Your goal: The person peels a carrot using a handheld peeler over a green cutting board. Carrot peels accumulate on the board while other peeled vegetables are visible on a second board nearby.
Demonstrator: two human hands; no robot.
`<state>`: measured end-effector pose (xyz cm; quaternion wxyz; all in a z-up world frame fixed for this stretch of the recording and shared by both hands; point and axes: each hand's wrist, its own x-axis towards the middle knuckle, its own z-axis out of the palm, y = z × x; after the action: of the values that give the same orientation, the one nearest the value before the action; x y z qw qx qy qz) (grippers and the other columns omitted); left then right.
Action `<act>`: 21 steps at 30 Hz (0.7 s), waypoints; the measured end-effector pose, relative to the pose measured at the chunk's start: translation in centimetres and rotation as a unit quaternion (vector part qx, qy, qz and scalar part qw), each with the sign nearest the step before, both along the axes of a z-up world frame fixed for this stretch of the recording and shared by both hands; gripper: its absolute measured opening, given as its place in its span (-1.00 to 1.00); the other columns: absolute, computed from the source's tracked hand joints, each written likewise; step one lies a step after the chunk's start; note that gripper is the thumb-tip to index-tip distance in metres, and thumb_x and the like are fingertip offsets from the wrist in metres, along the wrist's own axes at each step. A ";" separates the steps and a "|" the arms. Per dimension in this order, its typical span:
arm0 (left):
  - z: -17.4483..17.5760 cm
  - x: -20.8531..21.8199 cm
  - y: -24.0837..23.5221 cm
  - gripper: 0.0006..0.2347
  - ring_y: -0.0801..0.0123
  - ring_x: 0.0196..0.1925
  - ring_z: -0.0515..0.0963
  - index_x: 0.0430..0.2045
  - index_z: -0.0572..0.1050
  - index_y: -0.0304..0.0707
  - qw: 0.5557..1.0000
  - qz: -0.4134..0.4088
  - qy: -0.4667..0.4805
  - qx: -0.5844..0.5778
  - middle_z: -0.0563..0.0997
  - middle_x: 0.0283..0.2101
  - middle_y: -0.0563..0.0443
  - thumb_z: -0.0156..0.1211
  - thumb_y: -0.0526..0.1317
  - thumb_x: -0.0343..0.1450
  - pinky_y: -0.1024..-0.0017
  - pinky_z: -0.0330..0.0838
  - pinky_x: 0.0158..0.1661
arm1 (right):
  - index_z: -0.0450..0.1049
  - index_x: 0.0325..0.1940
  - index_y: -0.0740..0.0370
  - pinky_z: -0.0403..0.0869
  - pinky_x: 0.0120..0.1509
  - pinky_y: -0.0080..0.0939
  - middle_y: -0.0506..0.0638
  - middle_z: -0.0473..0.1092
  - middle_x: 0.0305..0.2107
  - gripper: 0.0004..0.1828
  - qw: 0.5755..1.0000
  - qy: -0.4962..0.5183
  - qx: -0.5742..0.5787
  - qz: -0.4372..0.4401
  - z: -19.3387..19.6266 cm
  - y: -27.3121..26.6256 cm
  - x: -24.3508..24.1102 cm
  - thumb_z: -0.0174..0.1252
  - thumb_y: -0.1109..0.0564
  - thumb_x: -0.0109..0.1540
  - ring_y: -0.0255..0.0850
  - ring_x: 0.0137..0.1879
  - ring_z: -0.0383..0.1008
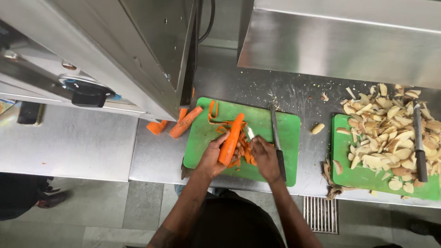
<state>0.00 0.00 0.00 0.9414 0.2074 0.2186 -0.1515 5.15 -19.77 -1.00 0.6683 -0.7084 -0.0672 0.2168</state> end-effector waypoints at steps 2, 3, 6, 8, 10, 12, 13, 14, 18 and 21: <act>0.6 -0.8 0.1 -0.59 0.36 -0.27 0.59 0.07 0.48 -0.39 0.999 -0.034 -0.028 0.015 0.63 -0.27 -0.08 0.13 0.00 0.51 0.46 0.47 -0.31 | 0.33 -0.32 0.22 0.22 -0.35 -0.30 -0.15 0.15 -0.58 -0.68 0.996 -0.072 -0.050 0.004 1.8 0.5 1.7 -0.07 0.02 0.46 -0.37 -0.44 0.13; 0.8 -1.1 0.0 -0.60 0.41 -0.27 0.59 0.09 0.49 -0.39 0.998 -0.048 -0.041 0.022 0.63 -0.27 -0.08 0.11 -0.02 0.51 0.50 0.46 -0.33 | 0.34 -0.31 0.26 0.21 -0.35 -0.30 -0.14 0.17 -0.59 -0.70 0.991 -0.108 -0.076 0.008 2.7 0.7 2.4 -0.07 0.06 0.45 -0.37 -0.44 0.15; 1.4 -1.5 -0.1 -0.65 0.37 -0.26 0.61 0.03 0.47 -0.38 0.996 -0.034 0.031 0.073 0.64 -0.25 -0.06 0.09 -0.08 0.49 0.45 0.50 -0.30 | 0.32 -0.37 0.30 0.23 -0.37 -0.30 -0.12 0.17 -0.61 -0.69 0.989 -0.098 -0.111 0.021 4.3 1.6 3.5 -0.05 0.10 0.42 -0.36 -0.46 0.15; 1.4 -2.0 0.2 -0.65 0.40 -0.24 0.61 0.05 0.48 -0.35 0.994 -0.054 0.028 0.087 0.64 -0.22 -0.03 0.09 -0.09 0.48 0.47 0.49 -0.28 | 0.35 -0.28 0.27 0.26 -0.36 -0.33 -0.14 0.22 -0.59 -0.79 0.989 -0.119 -0.084 0.010 4.4 2.1 2.9 -0.08 0.12 0.38 -0.39 -0.45 0.19; 1.0 -1.7 0.3 -0.65 0.40 -0.24 0.61 0.05 0.49 -0.38 0.994 -0.059 0.003 0.087 0.64 -0.20 -0.05 0.09 -0.09 0.49 0.48 0.50 -0.26 | 0.37 -0.25 0.26 0.26 -0.36 -0.34 -0.14 0.22 -0.58 -0.82 0.988 -0.124 -0.089 0.008 4.1 2.0 2.6 -0.08 0.14 0.35 -0.40 -0.44 0.18; 0.2 -2.0 0.3 -0.64 0.37 -0.24 0.62 0.03 0.49 -0.47 0.995 -0.051 -0.032 0.075 0.64 -0.20 -0.11 0.09 -0.09 0.52 0.47 0.51 -0.23 | 0.39 -0.27 0.28 0.20 -0.37 -0.32 -0.10 0.19 -0.58 -0.83 0.987 -0.099 -0.122 0.019 3.3 1.8 1.4 -0.05 0.16 0.34 -0.38 -0.44 0.14; -0.1 -1.5 0.5 -0.64 0.36 -0.26 0.62 0.02 0.49 -0.47 0.995 -0.049 -0.033 0.086 0.64 -0.21 -0.11 0.09 -0.09 0.52 0.46 0.51 -0.25 | 0.37 -0.28 0.29 0.21 -0.36 -0.31 -0.10 0.18 -0.58 -0.80 0.989 -0.094 -0.116 0.017 3.0 2.2 1.3 -0.06 0.15 0.37 -0.36 -0.44 0.13; -0.5 -1.1 0.6 -0.65 0.35 -0.27 0.62 0.01 0.50 -0.47 0.994 -0.046 -0.034 0.096 0.64 -0.22 -0.11 0.09 -0.09 0.52 0.45 0.50 -0.27 | 0.35 -0.29 0.30 0.21 -0.35 -0.30 -0.09 0.17 -0.58 -0.76 0.990 -0.088 -0.109 0.016 2.5 2.9 0.9 -0.07 0.13 0.41 -0.34 -0.44 0.13; -2.8 -1.4 -0.4 -0.70 0.31 -0.28 0.65 -0.03 0.50 -0.32 0.997 -0.011 0.022 0.073 0.64 -0.23 -0.06 0.05 -0.12 0.46 0.39 0.53 -0.30 | 0.37 -0.24 0.27 0.37 -0.26 -0.30 -0.17 0.37 -0.45 -0.81 0.997 -0.058 -0.033 0.049 2.1 3.1 -2.2 -0.06 0.12 0.34 -0.36 -0.35 0.34; -4.9 0.8 0.7 -0.66 0.25 -0.26 0.64 -0.03 0.51 -0.45 0.997 0.012 0.039 0.067 0.66 -0.21 -0.12 0.05 -0.10 0.50 0.34 0.58 -0.26 | 0.37 -0.28 0.25 0.31 -0.32 -0.24 -0.15 0.21 -0.60 -0.78 0.984 -0.101 -0.080 0.121 2.9 3.5 -5.2 -0.04 0.07 0.33 -0.31 -0.46 0.25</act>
<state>0.80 0.68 -4.87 0.9177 0.2616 0.2677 -0.1332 -0.06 -16.30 1.85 0.5677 -0.7646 -0.2021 0.2286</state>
